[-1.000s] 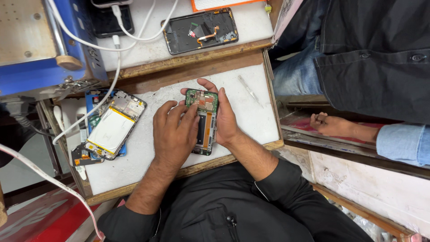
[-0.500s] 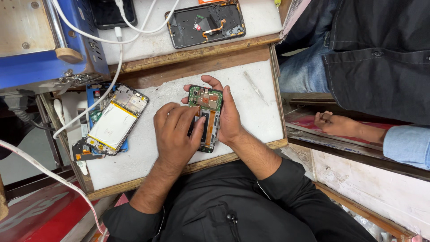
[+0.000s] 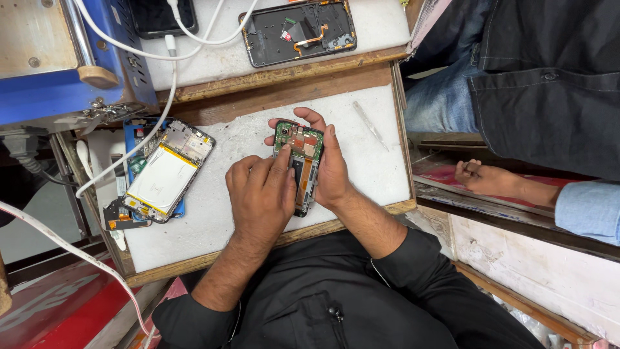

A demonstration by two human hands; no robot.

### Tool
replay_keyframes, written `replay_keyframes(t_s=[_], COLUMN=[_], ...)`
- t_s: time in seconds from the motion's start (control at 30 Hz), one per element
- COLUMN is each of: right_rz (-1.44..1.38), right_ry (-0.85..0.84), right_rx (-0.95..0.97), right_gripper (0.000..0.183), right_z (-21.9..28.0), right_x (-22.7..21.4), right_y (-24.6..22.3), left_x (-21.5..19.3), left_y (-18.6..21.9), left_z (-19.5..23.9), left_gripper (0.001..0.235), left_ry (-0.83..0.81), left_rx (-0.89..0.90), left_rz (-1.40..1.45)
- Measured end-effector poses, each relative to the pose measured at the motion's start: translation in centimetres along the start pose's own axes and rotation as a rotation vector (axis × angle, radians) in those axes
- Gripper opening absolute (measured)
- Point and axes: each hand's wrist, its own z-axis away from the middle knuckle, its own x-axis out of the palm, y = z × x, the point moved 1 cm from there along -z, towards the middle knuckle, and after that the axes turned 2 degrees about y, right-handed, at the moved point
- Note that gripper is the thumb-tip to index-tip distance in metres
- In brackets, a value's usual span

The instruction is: The person handles a disassembled smartphone, peels off a protective film from the back cover, and then places a new battery into the phone chassis. The person also handles a second disassembled phone and a battery box.

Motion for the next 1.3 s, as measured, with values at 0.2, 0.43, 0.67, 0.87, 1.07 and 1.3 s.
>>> replay_keyframes(t_s=[0.2,0.43,0.67,0.87,1.07,1.3], right_rz=[0.009,-0.005,0.01,-0.003,-0.014,0.05], right_ry=[-0.008,0.005,0.003,0.006,-0.001,-0.001], right_rx=[-0.004,0.007,0.012,0.011,0.007,-0.012], right_gripper=[0.063,0.063,0.062,0.063,0.062,0.065], right_z=[-0.1,-0.1,0.0,-0.1,-0.1,-0.1], right_x=[-0.2,0.0,-0.1,0.2,0.0,-0.1], right_y=[0.1,0.0,0.0,-0.1,0.0,-0.2], left_x=[0.0,-0.6,-0.3,0.2,1.2,1.7], left_y=[-0.1,-0.3,-0.4,-0.3,-0.7,-0.4], left_z=[-0.2,-0.7,-0.3,0.1,0.8,0.8], left_gripper=[0.047,0.04,0.039,0.039,0.04,0.041], left_ry=[-0.001,0.013,0.018,0.054,0.067,0.022], left_rx=[0.03,0.066,0.043,0.014,0.008,0.038], left_rz=[-0.01,0.018,0.024,0.019,0.006,-0.071])
